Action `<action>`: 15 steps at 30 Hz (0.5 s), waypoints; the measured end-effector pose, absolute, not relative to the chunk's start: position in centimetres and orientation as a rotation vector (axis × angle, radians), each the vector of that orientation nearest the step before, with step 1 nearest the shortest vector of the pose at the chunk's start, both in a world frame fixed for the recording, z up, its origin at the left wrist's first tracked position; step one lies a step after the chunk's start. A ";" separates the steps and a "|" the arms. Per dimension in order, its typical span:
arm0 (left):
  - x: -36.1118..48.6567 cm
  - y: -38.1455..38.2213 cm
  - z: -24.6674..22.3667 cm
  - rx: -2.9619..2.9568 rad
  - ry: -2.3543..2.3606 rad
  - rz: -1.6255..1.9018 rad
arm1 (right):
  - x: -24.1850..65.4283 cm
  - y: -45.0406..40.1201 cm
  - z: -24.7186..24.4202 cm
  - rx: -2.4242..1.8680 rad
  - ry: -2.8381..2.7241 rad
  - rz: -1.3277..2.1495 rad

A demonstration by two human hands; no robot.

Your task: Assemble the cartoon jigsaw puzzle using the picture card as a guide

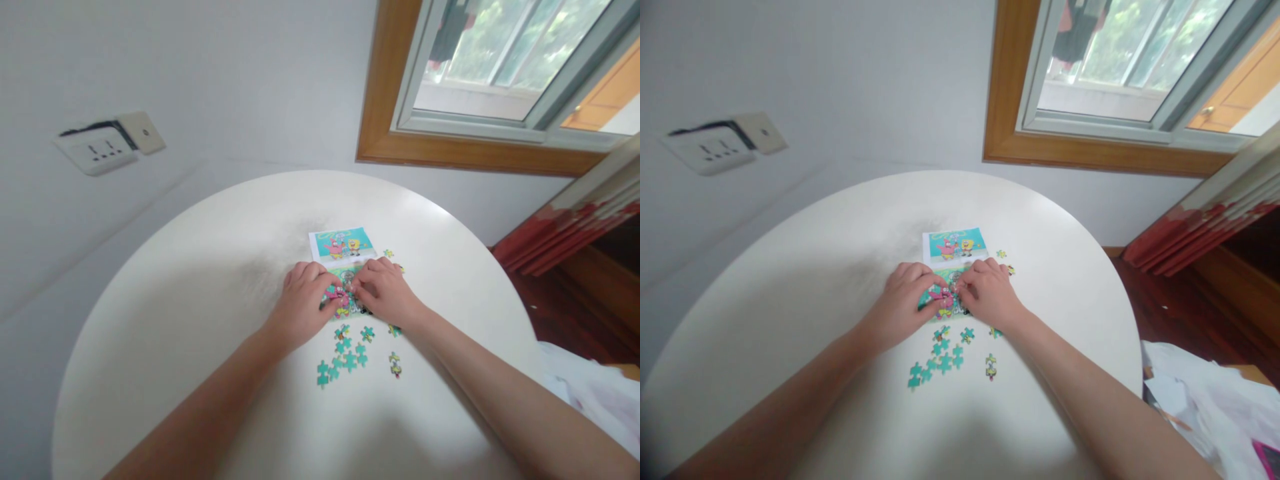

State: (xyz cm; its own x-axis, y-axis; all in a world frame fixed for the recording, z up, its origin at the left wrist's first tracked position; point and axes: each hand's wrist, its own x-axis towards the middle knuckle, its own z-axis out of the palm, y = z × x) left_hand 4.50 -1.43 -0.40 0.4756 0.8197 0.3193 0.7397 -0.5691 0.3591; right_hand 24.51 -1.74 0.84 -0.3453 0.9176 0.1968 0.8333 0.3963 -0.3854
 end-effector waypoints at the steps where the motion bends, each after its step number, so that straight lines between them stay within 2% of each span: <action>1: 4.5 -1.4 -0.4 2.550 1.359 0.693 | 24.5 -1.7 0.9 -1.512 -2.287 0.308; 15: 4.5 -1.4 -0.3 2.538 1.351 0.688 | 24.5 -1.4 0.6 -1.532 -2.256 0.313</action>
